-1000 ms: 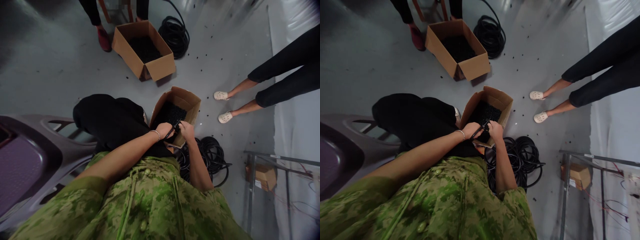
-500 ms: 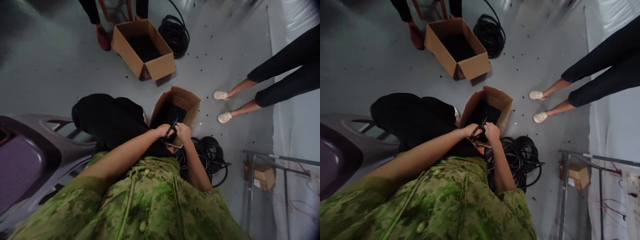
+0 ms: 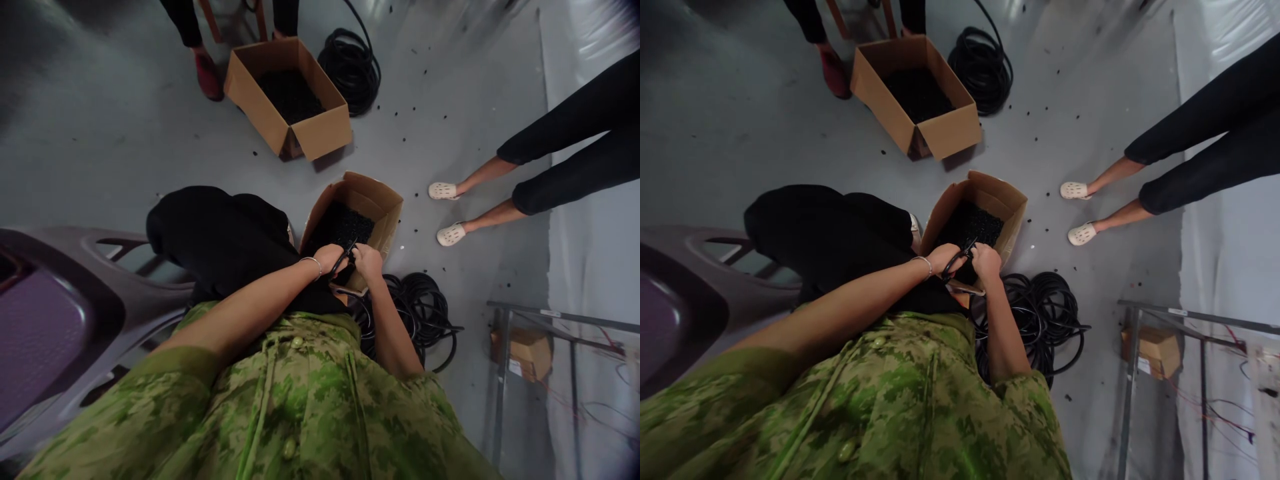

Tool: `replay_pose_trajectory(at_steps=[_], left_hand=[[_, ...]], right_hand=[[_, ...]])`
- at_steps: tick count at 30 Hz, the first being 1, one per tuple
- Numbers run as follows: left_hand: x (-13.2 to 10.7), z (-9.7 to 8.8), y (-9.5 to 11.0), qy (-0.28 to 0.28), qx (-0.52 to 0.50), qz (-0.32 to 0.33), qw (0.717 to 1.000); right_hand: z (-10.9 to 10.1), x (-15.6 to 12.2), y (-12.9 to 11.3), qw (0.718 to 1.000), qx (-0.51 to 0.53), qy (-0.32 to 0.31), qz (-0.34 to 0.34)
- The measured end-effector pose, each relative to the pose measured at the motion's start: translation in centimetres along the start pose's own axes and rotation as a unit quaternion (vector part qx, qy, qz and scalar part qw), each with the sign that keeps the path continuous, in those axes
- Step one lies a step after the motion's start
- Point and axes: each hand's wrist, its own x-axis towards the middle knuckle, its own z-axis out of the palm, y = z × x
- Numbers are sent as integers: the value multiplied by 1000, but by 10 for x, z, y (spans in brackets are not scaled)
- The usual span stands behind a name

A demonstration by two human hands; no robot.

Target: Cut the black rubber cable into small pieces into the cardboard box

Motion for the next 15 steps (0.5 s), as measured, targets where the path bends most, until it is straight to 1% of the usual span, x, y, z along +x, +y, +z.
replay_pose_trajectory(at_steps=[4, 6, 7, 10, 13, 15], left_hand=[[2, -8, 0, 43, 10, -32, 999], [3, -13, 1, 36, -15, -45, 998], [3, -14, 1, 22, -30, -46, 998], [3, -15, 1, -3, -29, -48, 998], [5, -12, 1, -1, 0, -46, 999], [6, -10, 1, 1, -2, -37, 999]], right_hand=[[9, -5, -13, 1000, -12, -28, -4], [15, -8, -17, 1000, -6, -27, 12], [18, -9, -17, 1000, 0, -25, 20], [22, -12, -7, 999, 31, -16, 18], [21, -14, 11, 997, 71, 6, 10], [18, -16, 22, 995, 96, 29, 14]])
